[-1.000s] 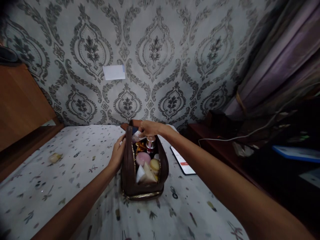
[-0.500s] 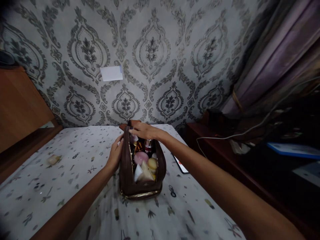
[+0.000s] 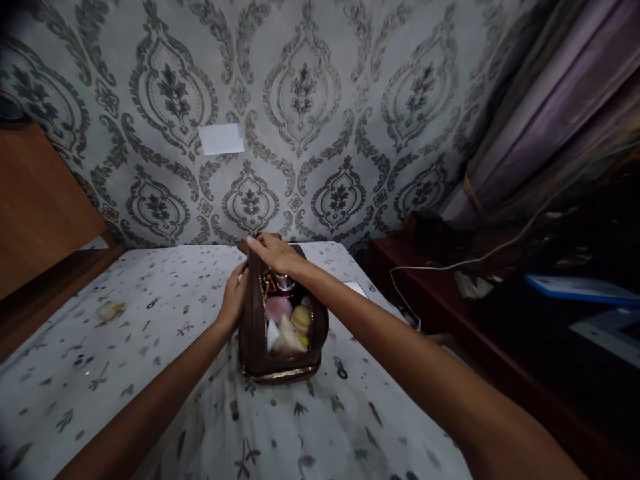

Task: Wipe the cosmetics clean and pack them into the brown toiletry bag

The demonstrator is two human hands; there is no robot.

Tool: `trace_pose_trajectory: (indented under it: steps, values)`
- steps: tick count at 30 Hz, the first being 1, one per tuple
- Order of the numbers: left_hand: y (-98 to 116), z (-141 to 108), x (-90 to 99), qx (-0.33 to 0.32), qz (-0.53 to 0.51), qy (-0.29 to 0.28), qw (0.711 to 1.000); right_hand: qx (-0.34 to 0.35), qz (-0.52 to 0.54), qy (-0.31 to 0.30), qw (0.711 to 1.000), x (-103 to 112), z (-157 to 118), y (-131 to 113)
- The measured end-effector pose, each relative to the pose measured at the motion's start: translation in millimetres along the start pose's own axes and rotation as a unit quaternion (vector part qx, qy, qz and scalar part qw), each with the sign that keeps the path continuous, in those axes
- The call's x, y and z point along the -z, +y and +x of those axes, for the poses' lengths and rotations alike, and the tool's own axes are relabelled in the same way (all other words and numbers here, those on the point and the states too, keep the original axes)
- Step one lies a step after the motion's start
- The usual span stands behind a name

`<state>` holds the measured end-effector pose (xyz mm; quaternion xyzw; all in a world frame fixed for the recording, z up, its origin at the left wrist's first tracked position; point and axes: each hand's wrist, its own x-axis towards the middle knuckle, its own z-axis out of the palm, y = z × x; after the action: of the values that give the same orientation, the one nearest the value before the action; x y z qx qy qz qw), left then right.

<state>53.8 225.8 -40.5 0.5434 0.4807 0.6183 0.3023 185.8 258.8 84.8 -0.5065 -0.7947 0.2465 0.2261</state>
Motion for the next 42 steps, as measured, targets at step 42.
trace_pose_trajectory:
  steps: [42]
  values:
    - [-2,-13,16.9,0.008,0.014,-0.027,0.999,0.114,-0.085,0.032,0.989,-5,-154,9]
